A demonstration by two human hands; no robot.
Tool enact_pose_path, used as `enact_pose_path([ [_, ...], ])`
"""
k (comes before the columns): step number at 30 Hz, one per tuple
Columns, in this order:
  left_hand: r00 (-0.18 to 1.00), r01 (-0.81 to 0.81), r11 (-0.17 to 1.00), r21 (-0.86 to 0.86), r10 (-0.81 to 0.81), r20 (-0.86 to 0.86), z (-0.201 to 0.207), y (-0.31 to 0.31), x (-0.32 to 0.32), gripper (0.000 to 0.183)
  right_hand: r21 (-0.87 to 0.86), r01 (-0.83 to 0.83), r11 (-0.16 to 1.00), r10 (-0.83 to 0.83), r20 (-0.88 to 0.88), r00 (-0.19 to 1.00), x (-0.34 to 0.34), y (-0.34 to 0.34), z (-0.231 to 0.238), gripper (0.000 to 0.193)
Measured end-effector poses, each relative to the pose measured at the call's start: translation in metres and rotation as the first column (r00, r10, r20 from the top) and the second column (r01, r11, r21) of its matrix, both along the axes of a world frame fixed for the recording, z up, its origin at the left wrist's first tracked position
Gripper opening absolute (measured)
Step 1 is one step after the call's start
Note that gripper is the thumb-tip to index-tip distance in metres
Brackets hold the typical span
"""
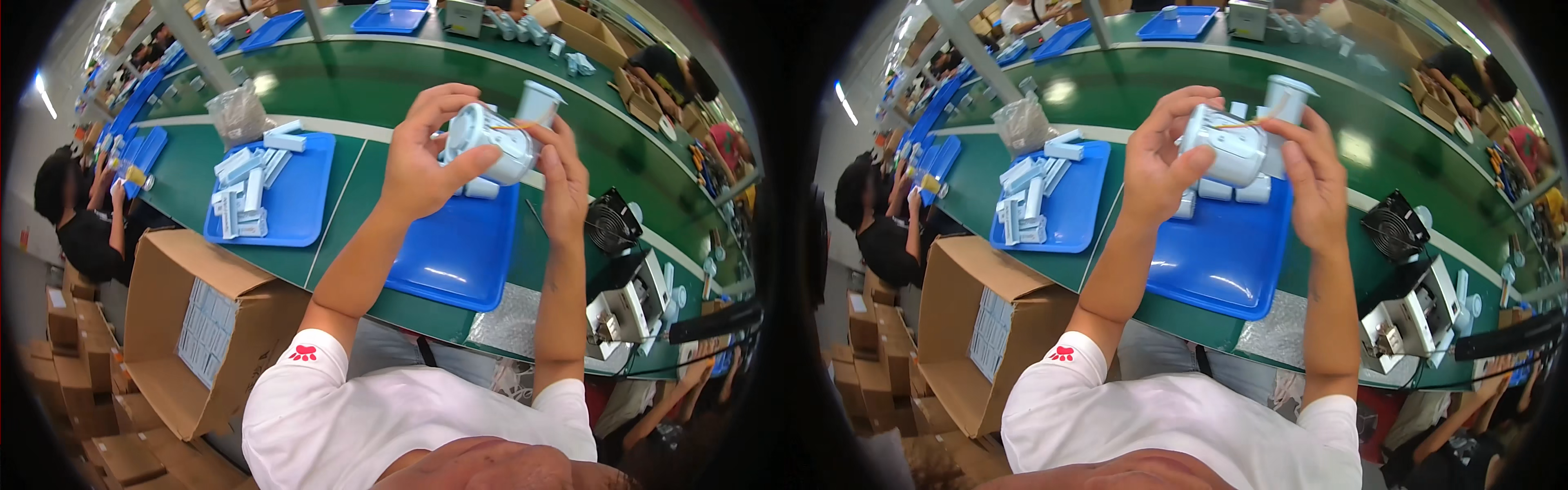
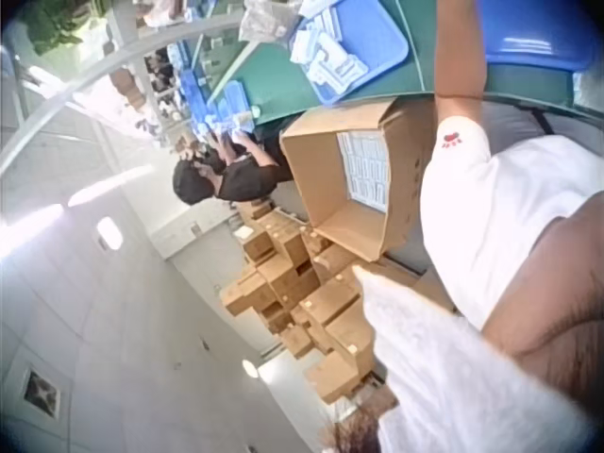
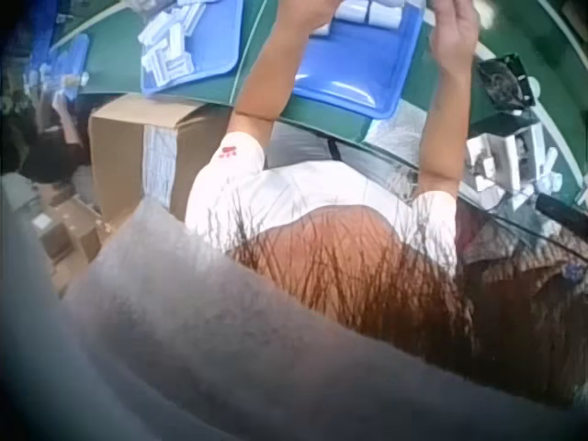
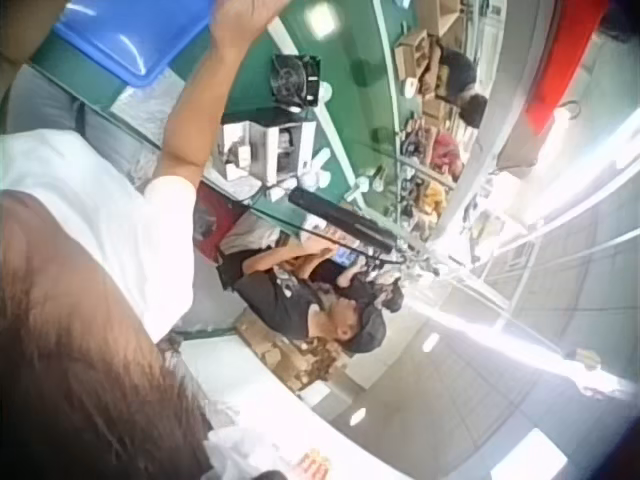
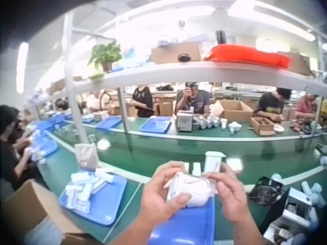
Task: The person assembles small portable fans by inserting a cylindrical fan motor into a light-blue plastic housing. They repeatedly pick up a motor and a housing, fit them together, and place the assembled unit into a blue tray. At times, they use a handheld electric screwdriver to secure the assembly before moving to the next unit.
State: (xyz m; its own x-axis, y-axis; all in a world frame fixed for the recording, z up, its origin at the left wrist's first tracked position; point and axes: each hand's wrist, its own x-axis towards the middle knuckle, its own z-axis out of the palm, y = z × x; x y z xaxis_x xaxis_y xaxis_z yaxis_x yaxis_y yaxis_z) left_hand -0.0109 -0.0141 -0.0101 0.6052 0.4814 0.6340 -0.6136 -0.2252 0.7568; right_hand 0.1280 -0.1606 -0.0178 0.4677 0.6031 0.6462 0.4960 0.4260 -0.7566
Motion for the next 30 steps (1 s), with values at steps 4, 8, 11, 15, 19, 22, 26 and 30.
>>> enact_pose_path([
  [4, 0.991, 0.08, 0.994, -0.071, -0.072, 0.116, 0.005, -0.008, 0.006, 0.061, 0.032, -0.252, 0.967, 0.25, 0.063, 0.966, -0.012, 0.011, 0.021, 0.069],
  [8, 0.986, 0.159, 0.985, -0.066, -0.155, 0.06, 0.006, -0.007, 0.005, 0.07, 0.15, -0.246, 0.957, 0.254, -0.03, 0.967, -0.021, 0.015, 0.02, 0.071],
  [11, 0.958, 0.281, 0.953, -0.113, -0.272, 0.086, 0.009, -0.009, 0.01, 0.077, 0.212, -0.177, 0.961, 0.176, 0.022, 0.984, -0.015, 0.014, 0.016, 0.072],
  [15, 0.987, 0.126, 0.992, 0.022, -0.128, 0.096, 0.009, -0.012, 0.013, 0.083, 0.2, 0.046, 0.979, -0.076, 0.148, 0.986, -0.015, 0.013, 0.013, 0.071],
  [19, 0.998, -0.061, 0.98, 0.188, 0.059, 0.017, 0.02, -0.031, 0.003, 0.075, 0.205, 0.357, 0.911, -0.409, 0.34, 0.847, -0.028, 0.011, 0.021, 0.066],
  [22, 1.0, 0.02, 0.995, 0.102, -0.018, -0.024, 0.017, -0.029, 0.004, 0.067, 0.242, 0.217, 0.946, -0.296, 0.366, 0.882, -0.019, 0.015, 0.016, 0.077],
  [26, 0.971, -0.236, 0.965, 0.118, 0.239, -0.012, 0.017, -0.015, -0.005, 0.061, 0.216, 0.191, 0.958, -0.235, 0.198, 0.952, -0.018, -0.001, 0.027, 0.046],
  [30, 0.955, -0.282, 0.959, 0.017, 0.283, -0.085, 0.02, -0.012, -0.006, 0.059, 0.375, 0.139, 0.916, -0.108, -0.104, 0.989, -0.01, -0.011, 0.024, 0.041],
])
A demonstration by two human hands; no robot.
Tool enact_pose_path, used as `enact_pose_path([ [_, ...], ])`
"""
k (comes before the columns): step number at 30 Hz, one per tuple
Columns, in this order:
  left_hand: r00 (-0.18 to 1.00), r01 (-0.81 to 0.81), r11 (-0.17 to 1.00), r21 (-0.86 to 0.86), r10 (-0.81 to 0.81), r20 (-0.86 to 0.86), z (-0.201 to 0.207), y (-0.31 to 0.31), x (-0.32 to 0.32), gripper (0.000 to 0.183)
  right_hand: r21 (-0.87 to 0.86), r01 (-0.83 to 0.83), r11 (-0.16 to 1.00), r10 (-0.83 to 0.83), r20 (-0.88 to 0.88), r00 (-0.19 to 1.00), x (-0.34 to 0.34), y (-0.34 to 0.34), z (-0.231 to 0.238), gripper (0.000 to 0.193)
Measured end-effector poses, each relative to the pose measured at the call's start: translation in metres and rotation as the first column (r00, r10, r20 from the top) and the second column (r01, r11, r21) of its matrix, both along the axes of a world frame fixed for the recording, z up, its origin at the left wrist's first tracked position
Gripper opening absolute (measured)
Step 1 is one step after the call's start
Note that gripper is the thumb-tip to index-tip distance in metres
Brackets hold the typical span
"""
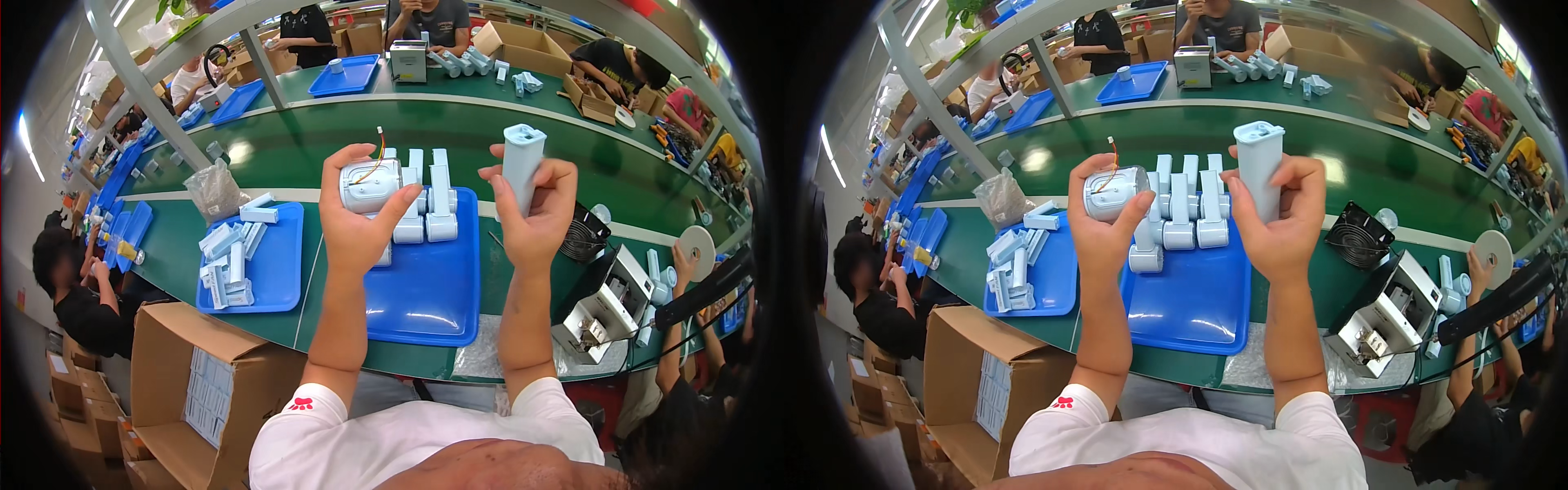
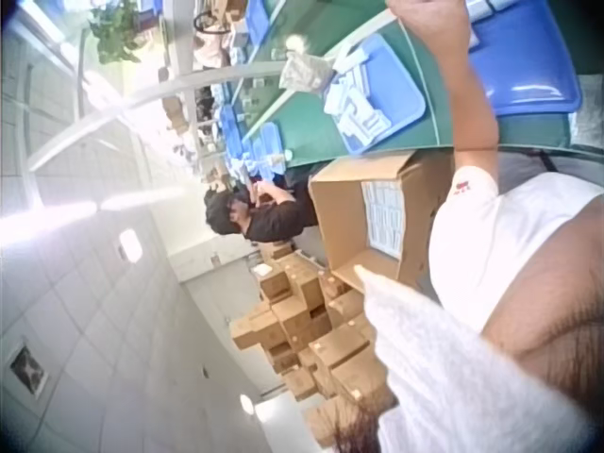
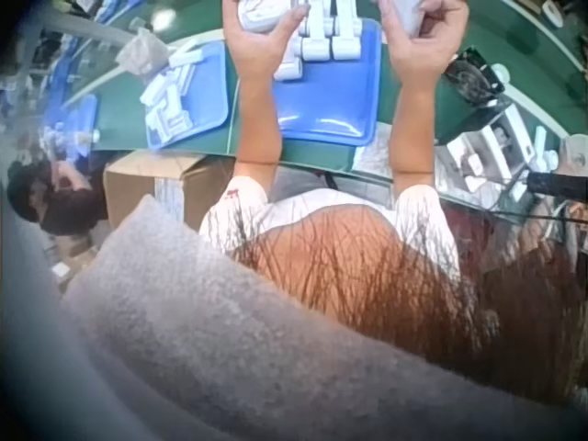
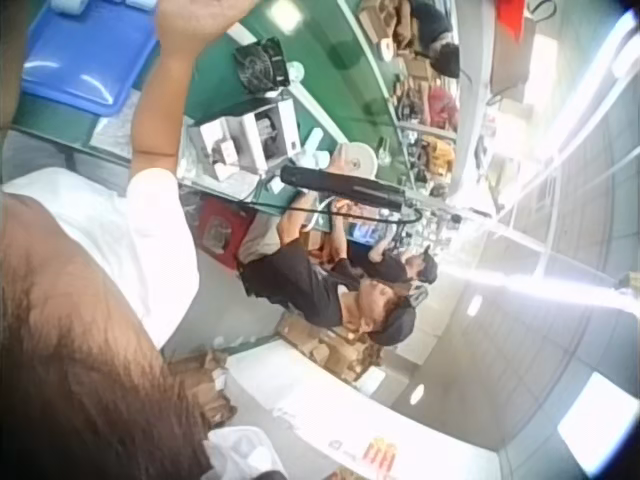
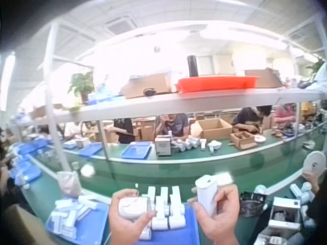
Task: The person assembles small portable fans by inserting a cylindrical fan motor into a light-blue plastic housing. They repeatedly pick up a motor and a housing, fit them together, and place the assembled unit into a blue tray. At times, they use a handheld electric screwdriver to secure the assembly before moving to the next unit.
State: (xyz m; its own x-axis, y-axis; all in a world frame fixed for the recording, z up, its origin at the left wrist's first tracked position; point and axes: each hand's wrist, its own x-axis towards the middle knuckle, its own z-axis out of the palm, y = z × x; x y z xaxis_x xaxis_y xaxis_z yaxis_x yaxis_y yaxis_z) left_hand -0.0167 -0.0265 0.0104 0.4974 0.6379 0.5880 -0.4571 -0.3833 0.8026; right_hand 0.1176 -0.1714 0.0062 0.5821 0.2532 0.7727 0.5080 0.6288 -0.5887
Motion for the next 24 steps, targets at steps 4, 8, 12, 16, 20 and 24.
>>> enact_pose_path([
  [4, 0.992, 0.122, 0.992, -0.041, -0.123, -0.014, 0.0, -0.01, 0.004, 0.054, 0.056, -0.093, 0.994, 0.097, -0.062, 0.993, 0.006, -0.011, 0.006, 0.061],
  [8, 0.965, 0.25, 0.967, 0.052, -0.244, -0.101, -0.004, -0.012, 0.008, 0.054, 0.091, -0.158, 0.983, 0.17, -0.15, 0.974, 0.013, -0.02, 0.007, 0.067],
  [12, 0.973, 0.224, 0.938, 0.265, -0.202, -0.11, -0.008, -0.019, 0.011, 0.049, 0.073, -0.017, 0.997, 0.034, -0.233, 0.972, 0.01, -0.02, 0.01, 0.057],
  [16, 0.982, 0.184, 0.875, 0.447, -0.142, -0.125, -0.006, -0.022, 0.01, 0.039, -0.027, -0.057, 0.998, 0.058, 0.065, 0.996, 0.019, -0.027, 0.012, 0.047],
  [20, 0.993, 0.114, 0.884, 0.454, -0.084, -0.086, -0.006, -0.018, 0.006, 0.034, -0.145, 0.331, 0.932, -0.242, 0.429, 0.87, 0.028, -0.027, 0.012, 0.045],
  [24, 0.987, 0.146, 0.892, 0.429, -0.102, -0.122, -0.002, -0.017, 0.001, 0.034, -0.17, 0.525, 0.834, -0.368, 0.537, 0.759, 0.028, -0.029, 0.012, 0.056],
])
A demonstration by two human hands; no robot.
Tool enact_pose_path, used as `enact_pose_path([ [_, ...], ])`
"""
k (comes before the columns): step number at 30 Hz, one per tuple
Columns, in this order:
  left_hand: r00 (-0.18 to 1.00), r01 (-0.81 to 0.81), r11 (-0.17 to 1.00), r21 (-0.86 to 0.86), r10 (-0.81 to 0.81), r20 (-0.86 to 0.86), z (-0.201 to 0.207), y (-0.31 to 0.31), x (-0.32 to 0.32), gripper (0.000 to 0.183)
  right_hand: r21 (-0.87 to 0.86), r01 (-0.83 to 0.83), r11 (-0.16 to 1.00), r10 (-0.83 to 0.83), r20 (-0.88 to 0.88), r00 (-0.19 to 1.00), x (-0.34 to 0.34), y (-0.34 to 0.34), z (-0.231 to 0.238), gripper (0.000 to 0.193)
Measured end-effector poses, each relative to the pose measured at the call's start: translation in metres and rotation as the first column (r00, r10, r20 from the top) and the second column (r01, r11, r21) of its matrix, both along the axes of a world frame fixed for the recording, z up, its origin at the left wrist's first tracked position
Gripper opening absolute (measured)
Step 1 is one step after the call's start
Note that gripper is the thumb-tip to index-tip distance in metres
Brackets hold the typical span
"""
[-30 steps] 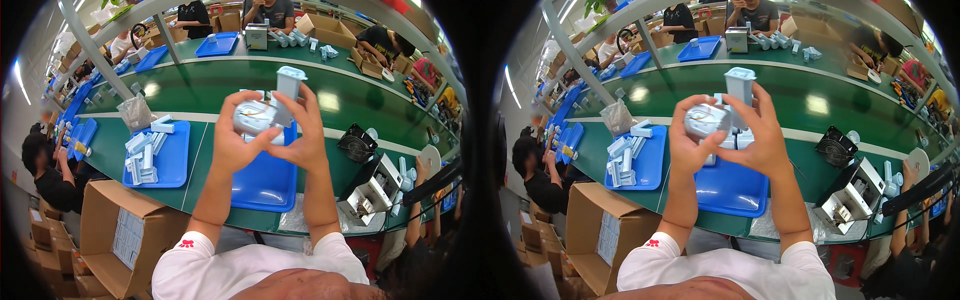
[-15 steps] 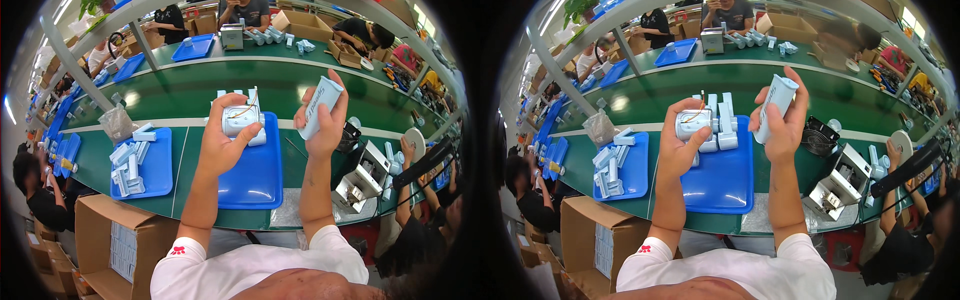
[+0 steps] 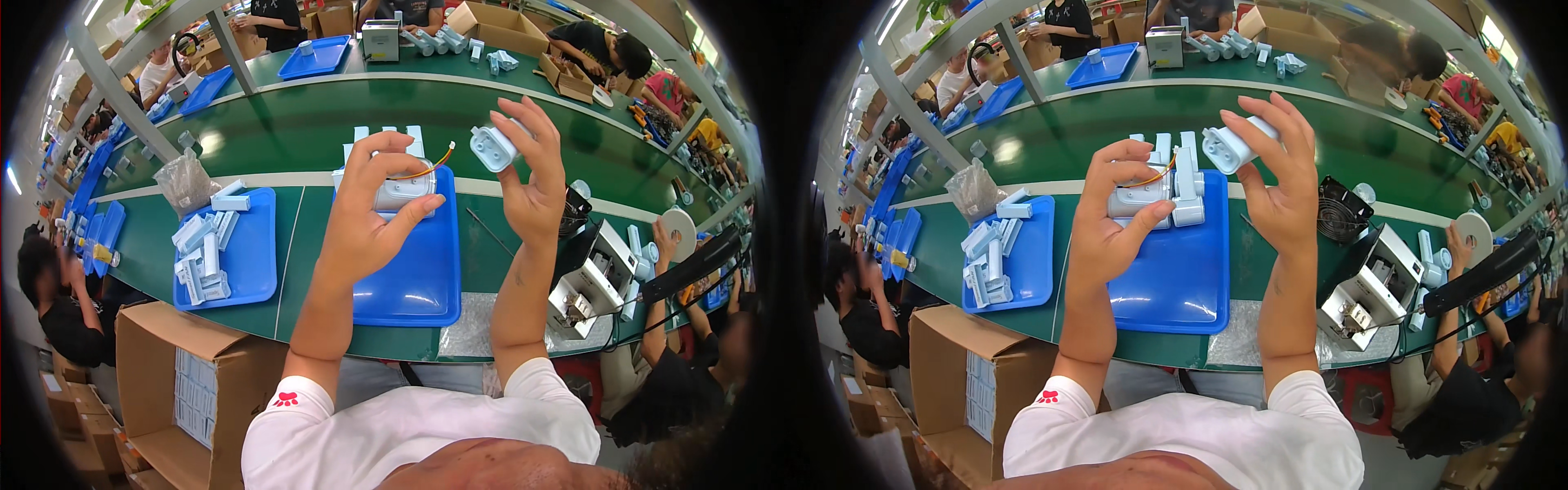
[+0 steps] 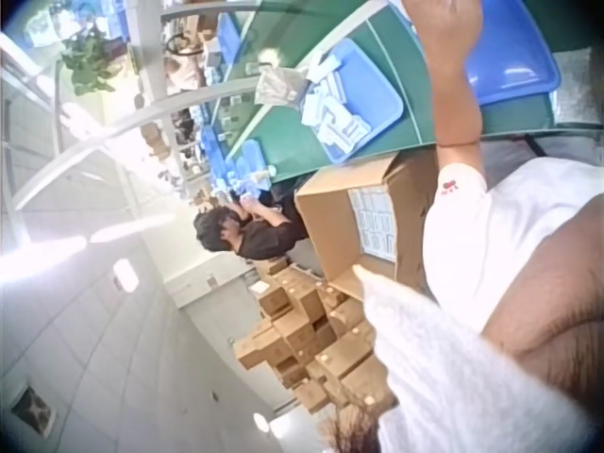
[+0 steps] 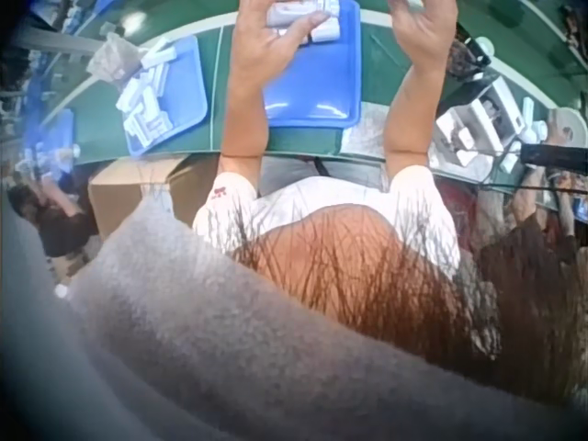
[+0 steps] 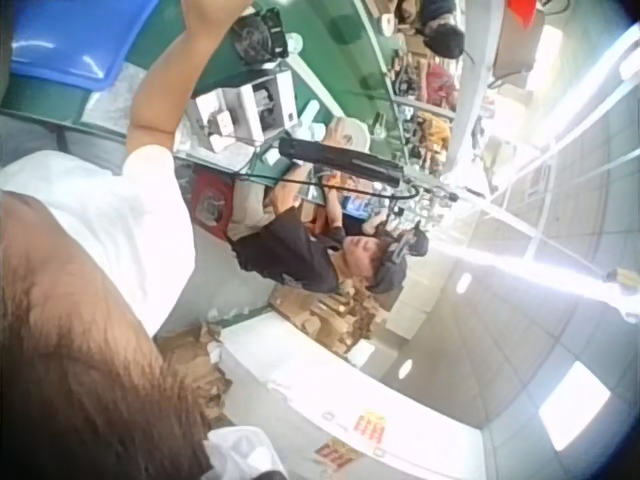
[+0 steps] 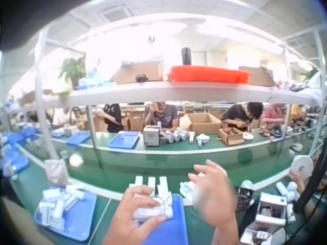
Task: The person assembles small portable fans by inserting a cylindrical fan motor into a light-blue plastic housing. They repeatedly pick up a motor and a housing, fit them together, and place the assembled unit into a blue tray. At times, they use a handheld electric screwdriver to secure the assembly before moving to the next unit.
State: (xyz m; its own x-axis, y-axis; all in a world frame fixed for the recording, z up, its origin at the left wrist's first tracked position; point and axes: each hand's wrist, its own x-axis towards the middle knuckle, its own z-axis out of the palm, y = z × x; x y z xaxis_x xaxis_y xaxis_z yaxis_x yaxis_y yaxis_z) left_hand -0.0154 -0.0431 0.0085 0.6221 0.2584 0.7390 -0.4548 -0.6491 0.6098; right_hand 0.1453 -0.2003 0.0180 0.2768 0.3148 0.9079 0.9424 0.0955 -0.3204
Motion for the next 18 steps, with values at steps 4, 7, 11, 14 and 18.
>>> enact_pose_path([
  [4, 0.998, 0.031, 0.999, -0.008, -0.032, -0.051, 0.004, -0.006, -0.003, 0.034, -0.048, 0.075, 0.996, -0.072, 0.07, 0.995, -0.009, 0.002, 0.003, 0.059],
  [7, 0.997, 0.024, 1.0, -0.012, -0.024, -0.071, 0.003, -0.009, -0.002, 0.034, -0.049, 0.112, 0.993, -0.105, 0.125, 0.987, -0.012, 0.004, 0.004, 0.06],
  [11, 0.998, -0.005, 0.999, 0.045, 0.008, -0.066, -0.001, -0.002, -0.002, 0.039, -0.032, 0.177, 0.984, -0.166, 0.21, 0.963, -0.015, 0.006, 0.003, 0.058],
  [14, 0.996, 0.018, 0.999, -0.04, -0.022, -0.086, -0.002, -0.002, 0.002, 0.046, 0.044, 0.227, 0.973, -0.23, 0.276, 0.933, -0.019, 0.011, 0.002, 0.052],
  [18, 0.983, -0.006, 0.973, -0.232, -0.037, -0.179, 0.006, -0.014, 0.002, 0.053, 0.085, 0.239, 0.967, -0.254, 0.327, 0.91, -0.02, 0.011, 0.005, 0.046],
])
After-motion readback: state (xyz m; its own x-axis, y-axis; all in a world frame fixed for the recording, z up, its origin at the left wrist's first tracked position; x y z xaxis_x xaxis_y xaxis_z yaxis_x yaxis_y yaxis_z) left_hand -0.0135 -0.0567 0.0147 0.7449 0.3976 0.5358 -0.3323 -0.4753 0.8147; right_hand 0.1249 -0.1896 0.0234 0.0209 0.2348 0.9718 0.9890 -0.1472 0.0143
